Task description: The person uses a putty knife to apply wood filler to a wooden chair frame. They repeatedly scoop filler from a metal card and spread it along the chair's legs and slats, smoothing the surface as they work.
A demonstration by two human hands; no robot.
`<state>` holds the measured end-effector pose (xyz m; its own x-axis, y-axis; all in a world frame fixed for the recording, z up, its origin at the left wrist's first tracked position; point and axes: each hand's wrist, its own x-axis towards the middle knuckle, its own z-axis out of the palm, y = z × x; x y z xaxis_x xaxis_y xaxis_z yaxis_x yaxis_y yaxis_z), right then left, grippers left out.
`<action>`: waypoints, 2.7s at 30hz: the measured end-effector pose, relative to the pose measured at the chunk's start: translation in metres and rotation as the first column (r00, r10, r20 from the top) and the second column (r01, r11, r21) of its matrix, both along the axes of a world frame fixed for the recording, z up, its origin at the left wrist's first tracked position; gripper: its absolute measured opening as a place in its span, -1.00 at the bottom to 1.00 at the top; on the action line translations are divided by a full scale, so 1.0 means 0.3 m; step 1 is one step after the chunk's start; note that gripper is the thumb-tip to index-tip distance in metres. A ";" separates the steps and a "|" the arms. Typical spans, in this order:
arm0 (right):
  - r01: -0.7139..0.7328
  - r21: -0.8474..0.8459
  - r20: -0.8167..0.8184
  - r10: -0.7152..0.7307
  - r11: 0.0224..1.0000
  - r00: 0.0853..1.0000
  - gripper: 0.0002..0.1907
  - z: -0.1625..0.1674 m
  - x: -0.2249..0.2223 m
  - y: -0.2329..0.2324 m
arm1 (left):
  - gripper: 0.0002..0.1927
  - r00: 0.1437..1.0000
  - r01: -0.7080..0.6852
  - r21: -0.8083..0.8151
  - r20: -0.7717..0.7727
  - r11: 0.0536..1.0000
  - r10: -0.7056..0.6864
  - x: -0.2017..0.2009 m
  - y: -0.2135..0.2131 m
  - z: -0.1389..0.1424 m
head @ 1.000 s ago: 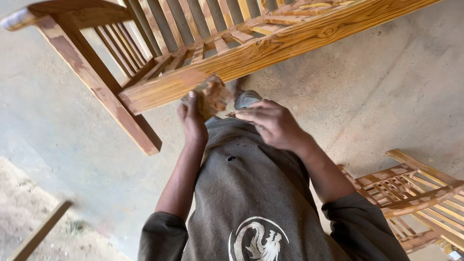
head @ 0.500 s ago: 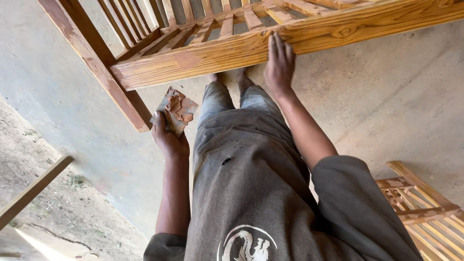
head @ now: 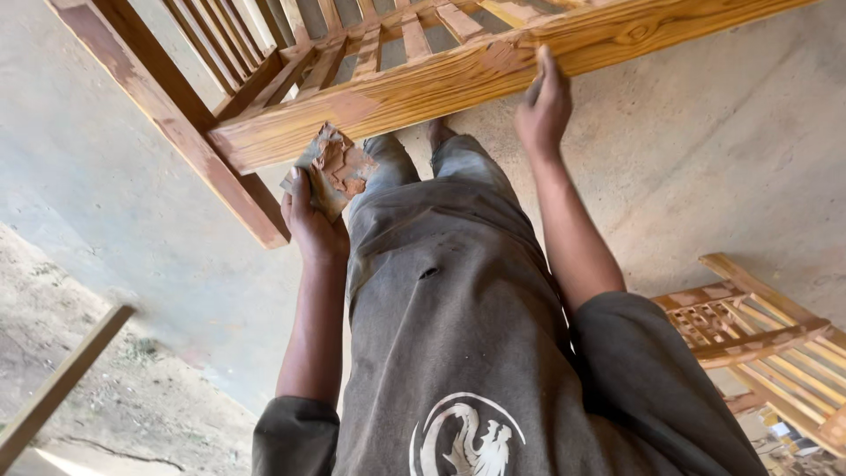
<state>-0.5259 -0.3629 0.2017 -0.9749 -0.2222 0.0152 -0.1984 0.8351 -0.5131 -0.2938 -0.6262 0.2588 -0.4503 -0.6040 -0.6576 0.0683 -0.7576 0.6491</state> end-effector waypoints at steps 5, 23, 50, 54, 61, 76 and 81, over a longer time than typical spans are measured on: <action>0.125 0.162 0.204 -0.157 0.979 0.966 -0.44 -0.020 -0.014 -0.204 | -0.70 0.999 0.030 0.003 -0.043 1.000 -0.030 -0.050 -0.159 -0.019; 0.030 0.251 0.101 -0.057 0.967 0.993 -0.48 -0.011 0.013 -0.353 | -0.64 0.995 0.053 0.077 -0.089 0.996 -0.046 -0.084 -0.445 -0.038; 0.149 0.200 -0.054 -0.141 0.968 0.989 -0.51 -0.004 -0.101 -0.205 | -0.57 0.997 0.074 0.025 -0.033 0.997 -0.074 0.016 -0.471 -0.039; -0.119 0.198 -0.125 0.146 0.973 0.981 -0.38 -0.054 0.065 -0.377 | -0.55 0.998 0.056 0.051 -0.029 0.997 -0.055 0.024 -0.454 -0.040; -0.275 0.164 0.136 0.255 0.947 0.957 -0.55 0.037 0.145 -0.423 | -0.56 0.988 0.100 0.066 -0.128 0.993 -0.091 -0.043 -0.440 -0.026; -0.224 0.161 0.245 0.181 0.961 0.952 -0.54 0.003 0.223 -0.496 | -0.58 0.991 0.094 0.127 -0.104 0.987 -0.081 -0.023 -0.457 -0.040; 0.018 -0.034 0.534 0.003 0.999 0.845 -0.56 0.045 0.217 -0.396 | -0.65 0.978 0.156 0.108 -0.154 0.982 -0.139 -0.089 -0.423 -0.091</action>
